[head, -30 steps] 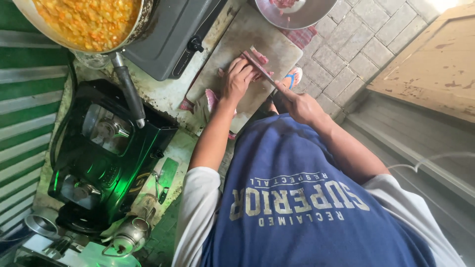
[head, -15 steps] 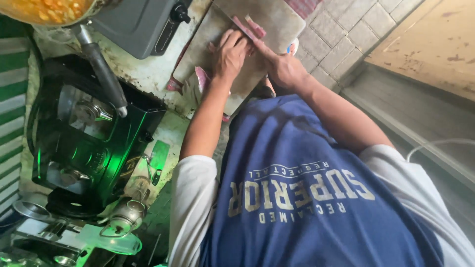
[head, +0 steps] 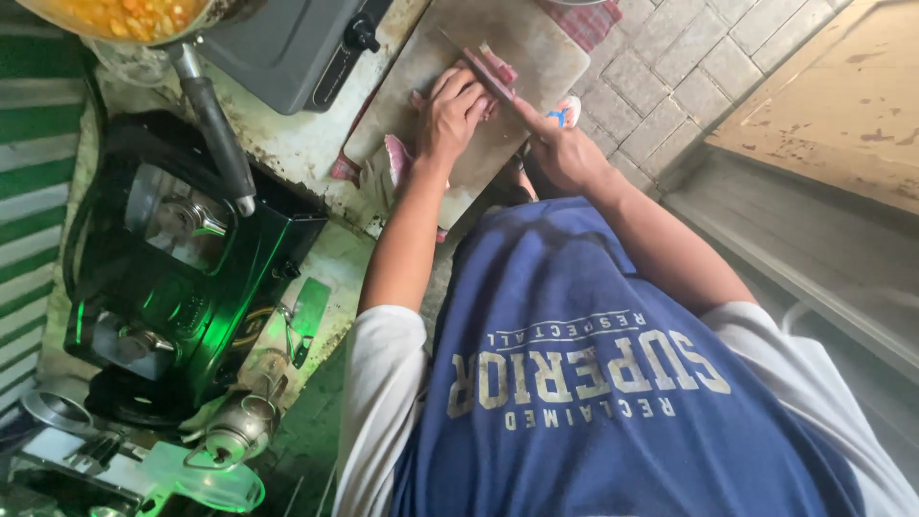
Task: The person is dicing raw meat into small pieces on a wooden cutting board using a kitchen knife.
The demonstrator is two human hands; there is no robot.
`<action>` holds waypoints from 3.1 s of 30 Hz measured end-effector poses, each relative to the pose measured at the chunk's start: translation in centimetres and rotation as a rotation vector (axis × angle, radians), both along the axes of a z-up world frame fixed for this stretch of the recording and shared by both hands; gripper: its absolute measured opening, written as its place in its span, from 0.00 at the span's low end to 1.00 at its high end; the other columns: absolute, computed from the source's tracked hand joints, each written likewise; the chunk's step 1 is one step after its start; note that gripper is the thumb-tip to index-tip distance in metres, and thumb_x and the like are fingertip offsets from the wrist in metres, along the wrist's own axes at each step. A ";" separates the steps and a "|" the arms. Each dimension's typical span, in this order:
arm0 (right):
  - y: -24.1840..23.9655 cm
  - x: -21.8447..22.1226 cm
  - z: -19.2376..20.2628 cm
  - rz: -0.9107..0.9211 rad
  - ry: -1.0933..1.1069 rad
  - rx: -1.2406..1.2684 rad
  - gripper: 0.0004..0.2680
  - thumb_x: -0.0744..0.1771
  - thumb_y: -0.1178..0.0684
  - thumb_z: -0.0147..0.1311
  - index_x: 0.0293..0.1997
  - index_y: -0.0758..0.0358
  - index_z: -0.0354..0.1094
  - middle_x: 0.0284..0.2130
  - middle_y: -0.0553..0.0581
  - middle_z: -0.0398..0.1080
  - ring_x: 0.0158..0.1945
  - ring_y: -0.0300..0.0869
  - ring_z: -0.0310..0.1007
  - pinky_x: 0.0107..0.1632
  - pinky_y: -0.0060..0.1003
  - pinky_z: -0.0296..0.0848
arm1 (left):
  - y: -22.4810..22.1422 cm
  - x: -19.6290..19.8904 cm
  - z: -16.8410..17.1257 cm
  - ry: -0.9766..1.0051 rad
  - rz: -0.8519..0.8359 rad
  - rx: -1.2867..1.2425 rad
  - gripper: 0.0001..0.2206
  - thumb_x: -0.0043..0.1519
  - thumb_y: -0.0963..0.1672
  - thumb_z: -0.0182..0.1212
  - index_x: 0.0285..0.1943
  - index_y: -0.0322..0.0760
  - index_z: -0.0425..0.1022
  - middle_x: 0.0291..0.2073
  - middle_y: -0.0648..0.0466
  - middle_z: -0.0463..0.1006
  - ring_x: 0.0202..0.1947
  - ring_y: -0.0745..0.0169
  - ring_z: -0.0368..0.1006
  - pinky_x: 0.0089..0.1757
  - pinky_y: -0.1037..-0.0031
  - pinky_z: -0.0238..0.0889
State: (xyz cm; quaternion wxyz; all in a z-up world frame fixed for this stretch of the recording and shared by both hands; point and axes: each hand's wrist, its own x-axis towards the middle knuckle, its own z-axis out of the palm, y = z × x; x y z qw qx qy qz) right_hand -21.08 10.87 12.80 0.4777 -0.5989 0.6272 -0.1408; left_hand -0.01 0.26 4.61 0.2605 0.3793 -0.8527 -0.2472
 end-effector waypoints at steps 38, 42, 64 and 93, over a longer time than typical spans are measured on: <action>-3.4 -5.0 -2.0 0.090 0.203 -0.060 0.19 0.71 0.57 0.47 0.73 0.46 0.54 0.13 0.59 0.55 0.15 0.50 0.50 0.24 0.47 0.61 | 16.5 -15.5 -29.2 0.161 -0.097 1.088 0.11 0.58 0.37 0.43 0.36 0.38 0.75 0.39 0.48 0.72 0.43 0.53 0.70 0.49 0.69 0.60; -3.2 -5.1 -2.6 0.129 0.236 -0.062 0.20 0.71 0.55 0.47 0.74 0.45 0.51 0.16 0.60 0.63 0.15 0.55 0.57 0.25 0.49 0.63 | 19.4 -14.3 -36.3 0.230 -0.216 1.113 0.13 0.57 0.35 0.41 0.33 0.35 0.75 0.39 0.47 0.69 0.42 0.54 0.68 0.49 0.70 0.59; -5.3 -5.3 1.1 0.041 0.104 0.075 0.22 0.67 0.54 0.49 0.71 0.40 0.56 0.34 0.75 0.74 0.38 0.69 0.73 0.41 0.64 0.71 | 22.4 -9.9 -15.8 0.255 0.248 1.107 0.05 0.56 0.43 0.67 0.38 0.41 0.78 0.31 0.48 0.81 0.37 0.46 0.77 0.42 0.60 0.68; -5.2 -7.3 5.8 0.080 0.076 0.069 0.22 0.68 0.48 0.48 0.71 0.31 0.51 0.42 0.75 0.73 0.48 0.68 0.71 0.55 0.61 0.68 | 0.5 1.1 7.6 -0.042 0.442 0.075 0.07 0.56 0.42 0.67 0.42 0.41 0.79 0.37 0.51 0.79 0.40 0.46 0.76 0.42 0.61 0.69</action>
